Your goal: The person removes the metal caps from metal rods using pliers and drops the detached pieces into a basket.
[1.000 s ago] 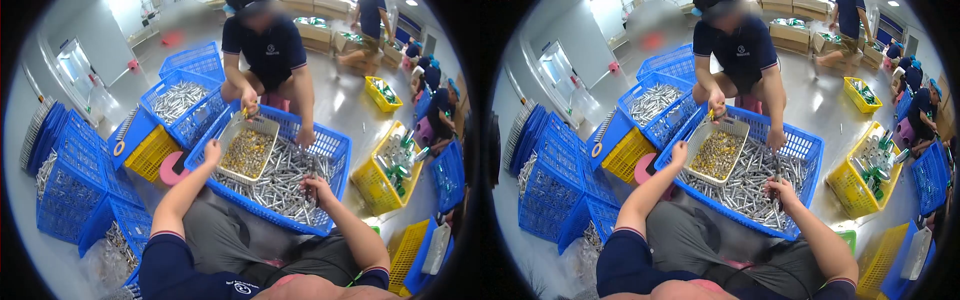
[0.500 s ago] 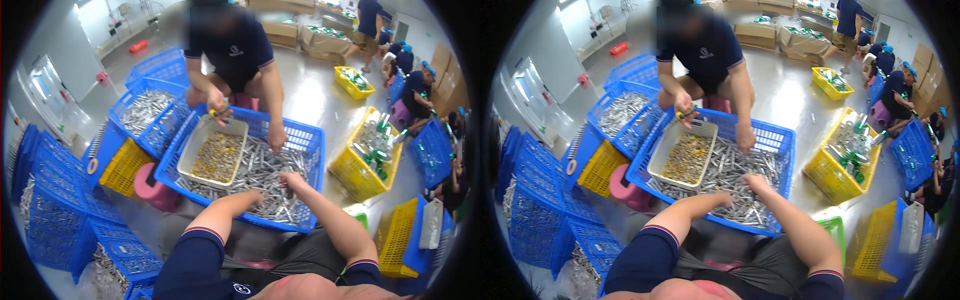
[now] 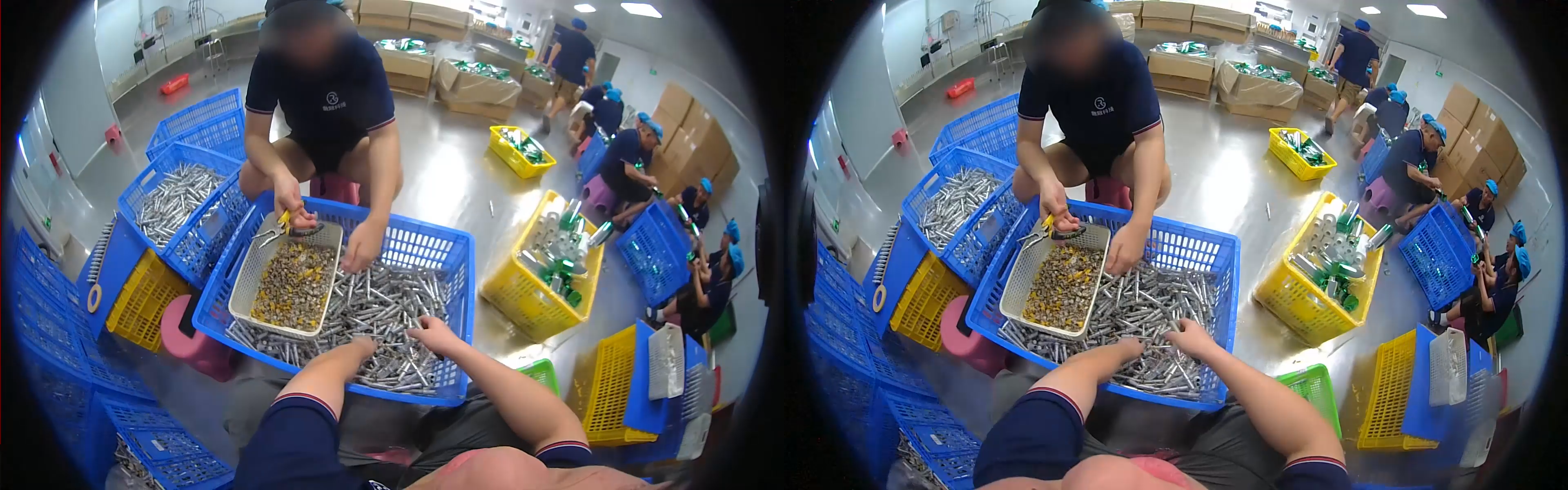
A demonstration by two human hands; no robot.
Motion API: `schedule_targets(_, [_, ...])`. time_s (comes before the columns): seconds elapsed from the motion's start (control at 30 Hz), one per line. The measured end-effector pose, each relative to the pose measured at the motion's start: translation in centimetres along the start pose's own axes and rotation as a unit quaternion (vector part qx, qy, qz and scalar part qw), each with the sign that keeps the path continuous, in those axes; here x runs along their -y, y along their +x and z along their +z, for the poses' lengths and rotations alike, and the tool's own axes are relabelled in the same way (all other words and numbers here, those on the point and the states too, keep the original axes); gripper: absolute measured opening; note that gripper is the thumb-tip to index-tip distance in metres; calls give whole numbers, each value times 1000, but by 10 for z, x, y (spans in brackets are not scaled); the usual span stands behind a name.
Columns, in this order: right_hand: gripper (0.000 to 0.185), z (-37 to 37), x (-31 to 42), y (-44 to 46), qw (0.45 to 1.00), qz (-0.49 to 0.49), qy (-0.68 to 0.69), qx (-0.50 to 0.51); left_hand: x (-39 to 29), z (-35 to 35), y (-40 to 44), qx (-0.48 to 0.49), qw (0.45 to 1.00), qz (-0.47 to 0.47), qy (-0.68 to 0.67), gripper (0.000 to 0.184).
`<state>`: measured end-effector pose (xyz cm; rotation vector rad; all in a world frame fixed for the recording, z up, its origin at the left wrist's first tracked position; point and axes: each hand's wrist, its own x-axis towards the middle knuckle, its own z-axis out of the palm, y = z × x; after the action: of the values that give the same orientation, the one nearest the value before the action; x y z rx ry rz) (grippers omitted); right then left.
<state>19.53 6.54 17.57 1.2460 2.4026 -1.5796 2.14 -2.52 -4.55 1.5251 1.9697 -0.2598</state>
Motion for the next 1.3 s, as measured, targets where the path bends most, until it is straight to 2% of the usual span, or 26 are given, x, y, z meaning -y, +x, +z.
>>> schedule_targets(0.03, [41, -5, -7, 2, 997, -13, -64, -32, -1, -5, -9, -22, 1000, 1, -14, 46])
schedule_targets(0.07, [43, -11, -13, 5, 993, -33, -106, -37, 3, -9, -9, 4, 997, 55, 50, 41])
schedule_targets(0.13, [43, -23, -12, 6, 989, -33, -137, -50, 6, -26, -18, -35, 994, 86, 62, 34])
schedule_targets(0.2, [42, -30, -4, 6, 995, -2, -73, -65, 0, -50, -16, -117, 993, -18, -31, 23])
schedule_targets(0.27, [36, -33, -17, 23, 991, -42, -72, -104, -2, -75, -14, -150, 975, -51, -158, 25])
schedule_targets(0.33, [33, -33, -24, 36, 988, -66, -21, -142, -12, -106, -30, -261, 936, -34, -234, 30])
schedule_targets(0.4, [31, -31, -22, 39, 983, -71, 48, -163, -26, -142, -65, -338, 859, -41, -383, 36])
schedule_targets(0.43, [30, -27, -15, 36, 977, -68, 86, -183, -29, -150, -74, -341, 780, -42, -523, 34])
schedule_targets(0.47, [30, -23, -5, 34, 977, -79, 89, -178, -34, -152, -86, -313, 710, -29, -631, 26])
schedule_targets(0.53, [24, -12, 12, 27, 946, -27, 250, -206, -62, -174, -152, -233, 618, 12, -751, 17])
schedule_targets(0.57, [19, -11, 24, 24, 924, -65, 341, -160, -65, -172, -161, -210, 627, 35, -749, 15])
schedule_targets(0.63, [16, -11, 45, 21, 915, -103, 361, -150, -71, -169, -178, -181, 658, 54, -729, 13])
schedule_targets(0.7, [15, -9, 64, 16, 912, -111, 367, -146, -64, -157, -168, -168, 706, 108, -679, 20])
schedule_targets(0.77, [12, -3, 67, 16, 904, -151, 328, -229, -74, -156, -174, -118, 735, 148, -651, 30])
schedule_targets(0.8, [12, 1, 62, 23, 907, -147, 323, -225, -75, -157, -170, -96, 752, 166, -631, 36])
schedule_targets(0.83, [12, 5, 59, 32, 895, -119, 366, -225, -76, -160, -167, -94, 796, 159, -576, 41])
schedule_targets(0.87, [11, 11, 57, 40, 880, -84, 411, -224, -80, -156, -168, -68, 771, 166, -611, 41])
schedule_targets(0.9, [12, 16, 59, 41, 880, -94, 432, -176, -84, -159, -169, -45, 725, 158, -669, 42])
schedule_targets(0.97, [10, 33, 57, 46, 921, -133, 298, -213, -90, -167, -169, -14, 640, 111, -760, 37])
schedule_targets(1.0, [10, 36, 56, 50, 929, -160, 248, -222, -85, -168, -165, -9, 638, 105, -763, 37])
schedule_targets(1.07, [13, 34, 51, 55, 914, -127, 320, -215, -77, -165, -157, -57, 731, 130, -667, 31])
schedule_targets(1.13, [13, 25, 55, 56, 885, -128, 386, -229, -76, -178, -155, -26, 696, 84, -713, 36])
schedule_targets(1.2, [18, 14, 65, 43, 917, -152, 244, -276, -73, -175, -144, -204, 640, 135, -729, 26])
schedule_targets(1.23, [21, 15, 58, 47, 910, -217, 143, -322, -59, -174, -136, -279, 660, 147, -682, 22])
schedule_targets(1.27, [24, 15, 51, 50, 888, -282, 40, -361, -50, -187, -145, -287, 584, 142, -746, 25])
schedule_targets(1.3, [29, 13, 60, 41, 884, -297, -9, -361, -45, -209, -163, -303, 610, 83, -727, 28])
